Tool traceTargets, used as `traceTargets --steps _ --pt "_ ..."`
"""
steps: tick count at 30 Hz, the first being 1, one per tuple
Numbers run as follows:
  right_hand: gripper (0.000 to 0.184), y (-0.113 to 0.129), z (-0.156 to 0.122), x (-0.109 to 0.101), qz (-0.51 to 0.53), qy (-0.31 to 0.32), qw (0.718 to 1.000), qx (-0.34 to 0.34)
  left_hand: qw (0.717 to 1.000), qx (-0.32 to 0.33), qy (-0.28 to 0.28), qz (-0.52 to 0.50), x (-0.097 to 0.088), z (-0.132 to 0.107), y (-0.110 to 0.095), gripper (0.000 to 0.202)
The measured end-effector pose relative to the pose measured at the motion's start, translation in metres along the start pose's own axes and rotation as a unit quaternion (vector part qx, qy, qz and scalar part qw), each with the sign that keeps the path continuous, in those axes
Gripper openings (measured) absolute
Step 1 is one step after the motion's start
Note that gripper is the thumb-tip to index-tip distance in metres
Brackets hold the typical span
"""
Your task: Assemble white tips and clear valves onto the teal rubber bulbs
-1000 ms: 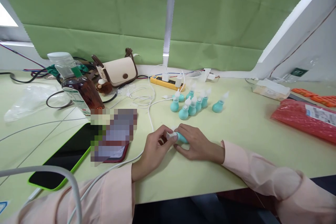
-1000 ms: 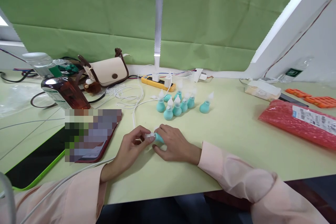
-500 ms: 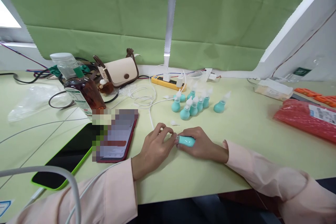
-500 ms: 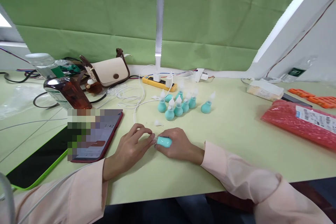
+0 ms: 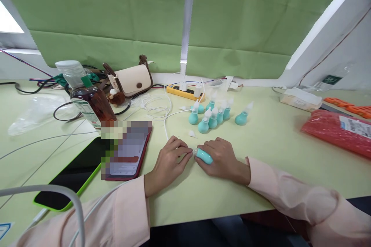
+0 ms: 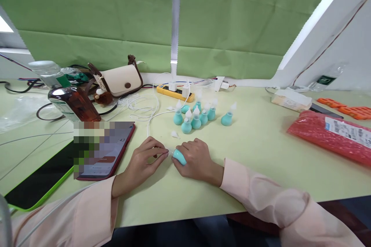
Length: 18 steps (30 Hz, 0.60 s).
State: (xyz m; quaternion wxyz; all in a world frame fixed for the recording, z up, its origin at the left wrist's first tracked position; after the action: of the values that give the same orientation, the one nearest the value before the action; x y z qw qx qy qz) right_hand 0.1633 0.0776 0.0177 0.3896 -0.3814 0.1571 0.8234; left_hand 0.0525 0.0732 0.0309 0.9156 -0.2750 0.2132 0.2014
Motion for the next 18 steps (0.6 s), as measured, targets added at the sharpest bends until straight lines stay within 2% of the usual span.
traceTargets --steps 2,4,9,13,18 --pt "0.017 0.002 0.0 -0.002 -0.012 -0.013 1.0 -0.016 1.0 0.004 0.005 0.027 0.002 0.0 0.001 0.015" --pt "0.017 0.004 0.0 -0.003 -0.02 -0.015 0.999 -0.026 0.996 0.035 0.014 0.084 0.004 -0.002 -0.002 0.016" --pt "0.017 0.01 -0.001 0.0 -0.044 -0.006 0.998 -0.036 0.95 0.16 0.067 0.261 0.016 -0.011 -0.017 0.023" --pt "0.018 0.016 0.0 0.0 -0.061 -0.011 0.997 -0.055 0.926 0.206 0.107 0.297 0.021 -0.016 -0.024 0.024" --pt "0.018 0.018 0.0 -0.001 -0.043 -0.027 0.996 -0.077 0.9 0.255 0.166 0.314 0.026 -0.016 -0.024 0.021"
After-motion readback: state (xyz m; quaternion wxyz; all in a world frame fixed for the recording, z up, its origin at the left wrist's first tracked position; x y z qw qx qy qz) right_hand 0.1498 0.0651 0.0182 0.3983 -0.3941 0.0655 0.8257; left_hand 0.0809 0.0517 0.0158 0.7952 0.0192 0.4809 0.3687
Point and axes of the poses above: each hand's wrist, its own z-axis towards the middle knuckle, its own x-axis out of the palm, y = z × x, the point moved 7 cm from there along z, towards the middle knuckle, and after that the axes turned 8 degrees about -y, right-handed, at the moved point
